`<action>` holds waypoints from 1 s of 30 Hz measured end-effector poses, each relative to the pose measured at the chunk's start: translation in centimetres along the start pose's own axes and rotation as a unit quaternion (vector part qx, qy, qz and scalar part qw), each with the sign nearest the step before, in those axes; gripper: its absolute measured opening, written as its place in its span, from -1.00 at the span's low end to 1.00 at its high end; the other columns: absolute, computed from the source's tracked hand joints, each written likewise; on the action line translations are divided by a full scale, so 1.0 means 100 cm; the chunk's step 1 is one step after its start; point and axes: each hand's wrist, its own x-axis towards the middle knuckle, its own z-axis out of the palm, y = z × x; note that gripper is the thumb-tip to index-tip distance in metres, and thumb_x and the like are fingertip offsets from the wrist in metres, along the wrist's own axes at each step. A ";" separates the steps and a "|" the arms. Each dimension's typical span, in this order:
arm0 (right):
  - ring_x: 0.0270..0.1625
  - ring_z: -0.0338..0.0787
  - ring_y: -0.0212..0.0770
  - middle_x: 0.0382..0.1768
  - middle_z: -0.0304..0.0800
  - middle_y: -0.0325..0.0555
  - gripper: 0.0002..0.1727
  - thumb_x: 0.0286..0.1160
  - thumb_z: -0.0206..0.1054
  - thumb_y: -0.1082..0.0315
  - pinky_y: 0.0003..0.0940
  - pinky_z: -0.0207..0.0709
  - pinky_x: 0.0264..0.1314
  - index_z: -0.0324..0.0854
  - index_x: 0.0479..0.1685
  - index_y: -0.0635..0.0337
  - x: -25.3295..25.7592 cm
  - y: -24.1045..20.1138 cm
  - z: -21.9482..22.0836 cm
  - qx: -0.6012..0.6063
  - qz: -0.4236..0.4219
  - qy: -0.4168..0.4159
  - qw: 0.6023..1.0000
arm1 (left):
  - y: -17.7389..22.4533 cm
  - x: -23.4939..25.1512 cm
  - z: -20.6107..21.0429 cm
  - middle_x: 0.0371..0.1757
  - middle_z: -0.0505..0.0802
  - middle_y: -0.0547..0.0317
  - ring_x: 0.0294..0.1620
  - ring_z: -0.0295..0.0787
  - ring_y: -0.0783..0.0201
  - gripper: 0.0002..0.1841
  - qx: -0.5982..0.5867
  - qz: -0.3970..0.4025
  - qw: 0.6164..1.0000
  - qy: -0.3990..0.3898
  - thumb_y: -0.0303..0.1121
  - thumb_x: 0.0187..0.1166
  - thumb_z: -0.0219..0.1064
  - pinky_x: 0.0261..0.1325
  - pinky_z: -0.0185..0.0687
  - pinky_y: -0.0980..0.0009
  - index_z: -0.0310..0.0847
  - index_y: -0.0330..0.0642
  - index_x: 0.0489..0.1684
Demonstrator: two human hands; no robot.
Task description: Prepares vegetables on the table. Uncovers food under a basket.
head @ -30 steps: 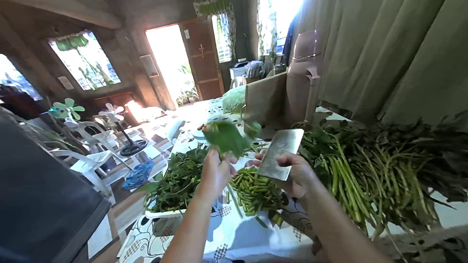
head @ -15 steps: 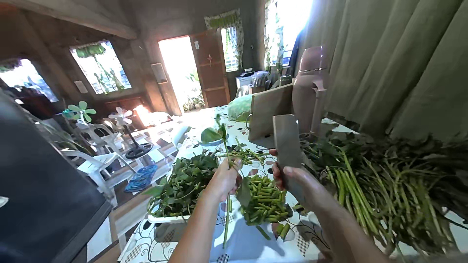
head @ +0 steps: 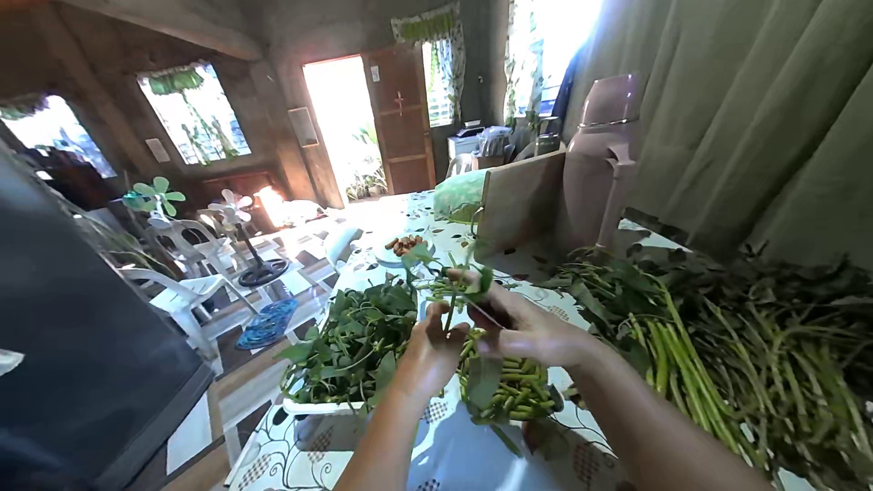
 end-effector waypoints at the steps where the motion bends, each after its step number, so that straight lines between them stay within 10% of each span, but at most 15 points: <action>1: -0.26 0.52 -0.71 -0.24 0.53 -0.47 -0.05 0.23 0.44 0.00 -0.73 0.47 -0.12 0.20 0.70 0.16 0.002 0.000 -0.001 0.017 0.002 0.003 1.000 | 0.001 -0.002 -0.001 0.12 0.74 -0.04 -0.05 0.71 0.29 -0.48 0.005 0.003 1.000 0.002 -0.23 0.72 0.29 0.09 0.62 0.35 0.30 -0.26 0.58; 5: -0.27 0.55 -0.69 -0.25 0.53 -0.47 -0.02 0.15 0.47 0.06 -0.69 0.51 -0.12 0.16 0.71 0.09 0.010 0.004 -0.006 0.032 0.021 0.019 0.999 | -0.006 -0.002 0.000 -0.38 0.65 0.21 -0.48 0.51 0.45 -0.46 -0.031 0.058 0.996 0.063 -0.25 0.66 0.34 -0.31 0.51 0.48 0.34 -0.29 0.55; 12: 0.25 0.69 -0.34 0.22 0.70 -0.04 0.08 0.05 0.56 -0.15 -0.28 0.56 0.36 0.24 0.64 0.25 0.022 0.019 0.002 -0.145 0.029 0.096 0.984 | -0.009 -0.002 -0.007 -0.43 0.66 0.22 -0.65 0.55 0.44 -0.79 -0.062 0.054 0.995 0.060 -0.41 0.83 0.02 -0.54 0.58 0.49 0.59 -0.25 0.08; 16: 0.15 0.76 -0.09 0.10 0.76 0.08 0.03 0.10 0.55 -0.19 0.00 0.61 0.25 0.32 0.60 0.25 0.032 0.023 0.013 -0.214 -0.008 0.111 0.971 | -0.002 -0.010 -0.017 -0.54 0.65 0.26 -0.72 0.54 0.46 -0.75 -0.068 0.004 0.995 0.075 -0.41 0.86 -0.03 -0.60 0.56 0.53 0.60 -0.24 -0.05; 25: -0.11 0.72 -0.24 -0.11 0.68 -0.03 -0.32 0.39 0.45 0.03 -0.19 0.64 0.00 0.37 0.39 0.27 0.076 -0.006 0.045 -0.037 0.014 0.085 0.996 | -0.030 -0.060 -0.042 -0.51 0.59 0.29 -0.70 0.37 0.50 -0.69 -0.107 0.001 0.979 0.176 -0.38 0.86 -0.05 -0.58 0.39 0.56 0.64 -0.31 0.14; 30: -0.53 0.56 -0.56 -0.48 0.60 -0.41 -0.63 0.68 -0.06 -0.05 -0.68 0.48 -0.42 0.50 -0.18 -0.01 0.106 0.008 0.047 0.190 0.074 -0.145 0.968 | -0.048 -0.071 -0.064 -0.45 0.60 0.24 -0.59 0.38 0.47 -0.68 -0.026 -0.056 0.964 0.258 -0.37 0.86 -0.01 -0.45 0.37 0.52 0.68 -0.32 0.16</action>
